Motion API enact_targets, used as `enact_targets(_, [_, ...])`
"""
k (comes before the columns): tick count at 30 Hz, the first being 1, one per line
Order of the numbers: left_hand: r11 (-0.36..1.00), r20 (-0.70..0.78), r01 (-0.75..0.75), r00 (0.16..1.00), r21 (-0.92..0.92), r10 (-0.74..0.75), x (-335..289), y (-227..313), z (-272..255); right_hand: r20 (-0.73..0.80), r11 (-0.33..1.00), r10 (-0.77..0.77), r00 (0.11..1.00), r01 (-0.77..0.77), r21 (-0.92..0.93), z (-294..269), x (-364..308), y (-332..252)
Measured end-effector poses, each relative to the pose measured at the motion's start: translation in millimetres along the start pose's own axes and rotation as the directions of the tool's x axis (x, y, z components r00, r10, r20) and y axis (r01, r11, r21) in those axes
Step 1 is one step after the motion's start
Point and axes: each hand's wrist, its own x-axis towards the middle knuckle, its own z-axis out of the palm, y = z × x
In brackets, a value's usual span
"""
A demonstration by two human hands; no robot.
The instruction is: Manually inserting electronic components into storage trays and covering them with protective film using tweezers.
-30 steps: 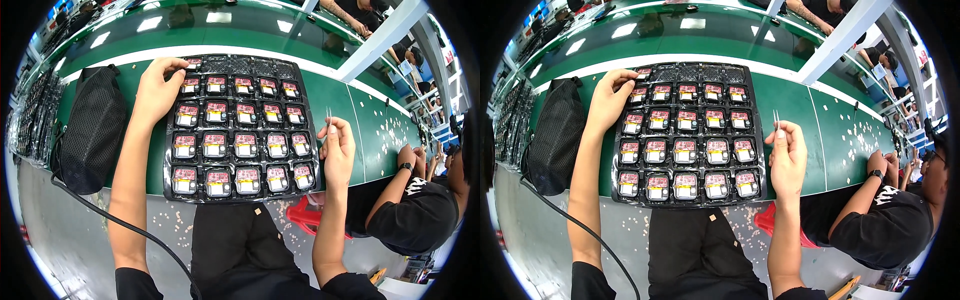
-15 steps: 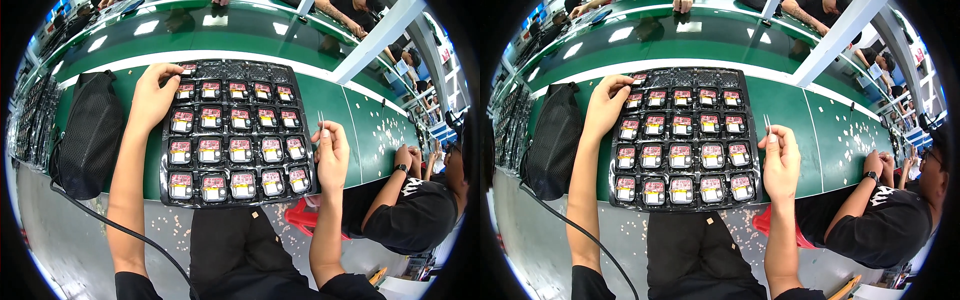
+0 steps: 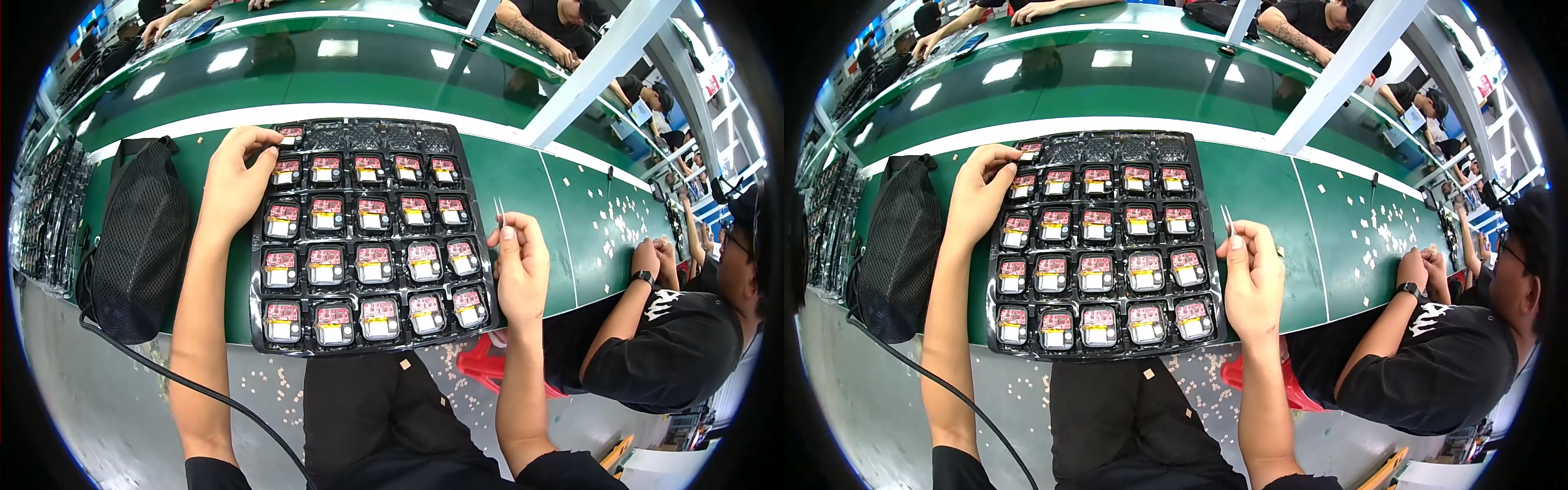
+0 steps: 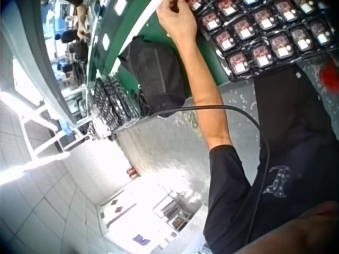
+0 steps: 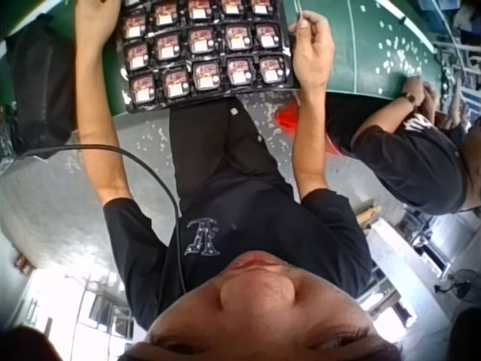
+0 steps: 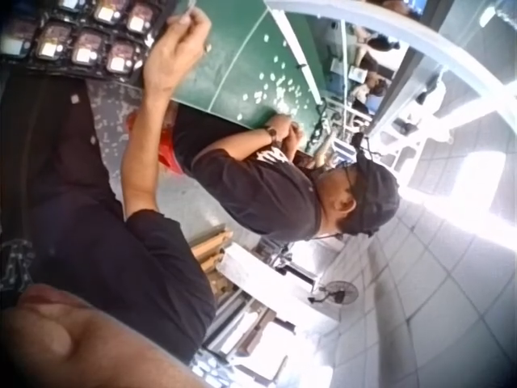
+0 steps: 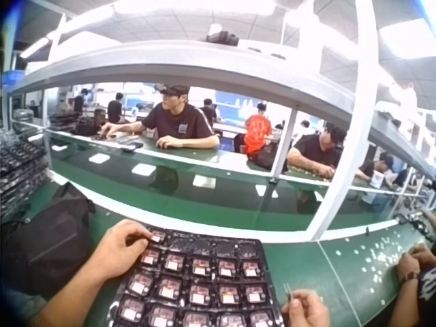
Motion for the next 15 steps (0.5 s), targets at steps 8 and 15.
enact_targets(8, [1.0, 0.002, 0.004, 1.0, -0.007, -0.004, 0.0, 1.2, 0.1, 0.0, 1.0, -0.018, 1.0, 0.018, -0.01, 0.8, -0.2, -1.4])
enact_targets(15, [1.0, 0.006, -0.013, 1.0, 0.01, 0.012, 0.5, 2.0, 0.2, 0.002, 0.999, -0.026, 1.0, 0.026, -0.037, 0.5, -0.3, -2.2])
